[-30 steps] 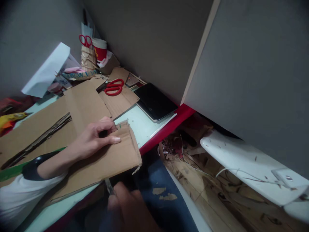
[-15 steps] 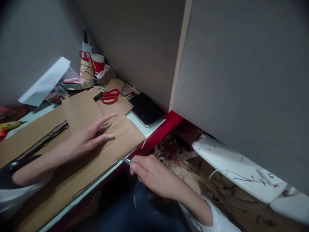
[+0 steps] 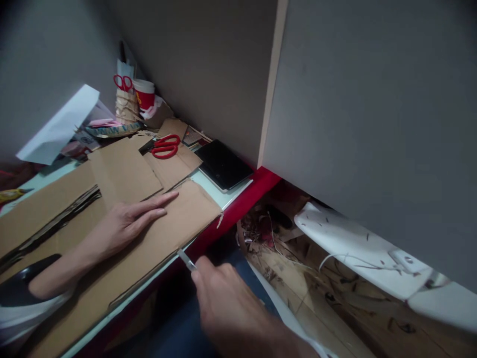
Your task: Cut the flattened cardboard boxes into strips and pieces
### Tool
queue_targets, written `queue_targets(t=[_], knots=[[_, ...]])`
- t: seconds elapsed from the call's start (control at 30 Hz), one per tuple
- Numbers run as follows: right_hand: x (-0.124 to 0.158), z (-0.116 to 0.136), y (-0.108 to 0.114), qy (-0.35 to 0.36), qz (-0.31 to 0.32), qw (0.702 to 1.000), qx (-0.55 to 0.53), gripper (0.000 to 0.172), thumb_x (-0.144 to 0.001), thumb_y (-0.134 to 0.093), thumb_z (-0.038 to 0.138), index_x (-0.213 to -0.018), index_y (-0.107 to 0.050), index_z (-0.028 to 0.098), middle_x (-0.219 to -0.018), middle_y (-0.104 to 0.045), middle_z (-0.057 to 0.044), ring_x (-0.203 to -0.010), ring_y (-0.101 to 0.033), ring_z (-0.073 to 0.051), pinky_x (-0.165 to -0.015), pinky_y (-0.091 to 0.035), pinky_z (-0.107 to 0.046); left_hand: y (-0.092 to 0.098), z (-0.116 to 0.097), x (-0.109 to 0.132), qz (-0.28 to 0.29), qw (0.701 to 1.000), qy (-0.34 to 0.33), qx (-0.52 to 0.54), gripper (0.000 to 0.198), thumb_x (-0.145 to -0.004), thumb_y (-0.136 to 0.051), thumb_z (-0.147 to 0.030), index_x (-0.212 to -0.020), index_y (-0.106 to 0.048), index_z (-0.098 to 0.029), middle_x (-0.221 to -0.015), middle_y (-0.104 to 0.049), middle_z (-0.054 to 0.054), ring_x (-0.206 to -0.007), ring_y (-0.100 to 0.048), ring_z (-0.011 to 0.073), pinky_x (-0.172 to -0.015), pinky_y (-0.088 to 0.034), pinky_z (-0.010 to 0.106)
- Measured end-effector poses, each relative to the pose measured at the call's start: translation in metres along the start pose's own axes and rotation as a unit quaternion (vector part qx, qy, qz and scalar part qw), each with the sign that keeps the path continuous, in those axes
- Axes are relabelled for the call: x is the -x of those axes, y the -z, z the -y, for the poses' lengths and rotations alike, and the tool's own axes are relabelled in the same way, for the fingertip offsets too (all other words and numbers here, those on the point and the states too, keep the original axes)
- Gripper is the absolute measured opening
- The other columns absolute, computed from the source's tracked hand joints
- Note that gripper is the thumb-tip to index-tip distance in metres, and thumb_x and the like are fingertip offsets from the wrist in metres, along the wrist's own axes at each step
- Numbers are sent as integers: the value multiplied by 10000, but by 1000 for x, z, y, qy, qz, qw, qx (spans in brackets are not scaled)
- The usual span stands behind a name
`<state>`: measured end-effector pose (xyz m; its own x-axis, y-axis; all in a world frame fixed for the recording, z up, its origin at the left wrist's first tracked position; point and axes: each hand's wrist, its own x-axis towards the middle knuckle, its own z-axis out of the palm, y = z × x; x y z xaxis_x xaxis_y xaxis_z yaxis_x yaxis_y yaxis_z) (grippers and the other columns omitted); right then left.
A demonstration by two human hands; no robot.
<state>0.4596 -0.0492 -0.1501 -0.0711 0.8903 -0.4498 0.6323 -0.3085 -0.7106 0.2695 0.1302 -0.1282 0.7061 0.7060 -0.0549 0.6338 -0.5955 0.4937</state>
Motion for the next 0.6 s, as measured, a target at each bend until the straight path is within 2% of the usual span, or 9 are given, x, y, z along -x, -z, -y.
queue_targets(t=[0.1,0.23,0.47,0.53,0.6], knots=[[0,5,2,-2,4,1000,-2,329,-1058,-246,342,-939,-536,242,-806,-563,-12,-726,-551,-167,-624,-339,-280,1,0,0,-8,1000,-5,4,469,-983,-450,-525,-1420,-512,-369,-1461,-514,-51,-1327,-541,245,-1100,-437,398],[-9,19,7,43,-14,999,-5,289,-1054,-291,299,-893,-521,228,-735,-536,13,-627,-497,-136,-596,-317,-268,1,0,-1,-11,1000,-7,5,468,-978,-461,-524,-1414,-517,-363,-1453,-515,-55,-1333,-532,240,-1105,-430,391],[2,13,-15,4,18,999,31,278,-1025,-292,258,-960,-561,230,-745,-573,-23,-650,-541,-173,-548,-301,-277,-1,0,-3,-16,1000,-11,0,449,-978,-478,-499,-1400,-540,-359,-1439,-534,-47,-1286,-579,236,-1064,-459,357],[3,11,-16,0,16,1000,24,297,-1038,-276,293,-939,-550,239,-751,-569,-20,-686,-553,-177,-574,-319,-272,-2,-1,-3,-20,1000,-10,-11,441,-981,-470,-492,-1401,-537,-376,-1433,-547,-51,-1192,-653,236,-1006,-496,353],[1,14,-11,6,7,1000,7,324,-1054,-253,337,-934,-539,247,-782,-560,-14,-715,-562,-171,-611,-346,-266,-2,-2,-2,-26,999,-7,-43,436,-987,-452,-474,-1408,-528,-387,-1392,-606,-31,-915,-747,212,-854,-546,333]])
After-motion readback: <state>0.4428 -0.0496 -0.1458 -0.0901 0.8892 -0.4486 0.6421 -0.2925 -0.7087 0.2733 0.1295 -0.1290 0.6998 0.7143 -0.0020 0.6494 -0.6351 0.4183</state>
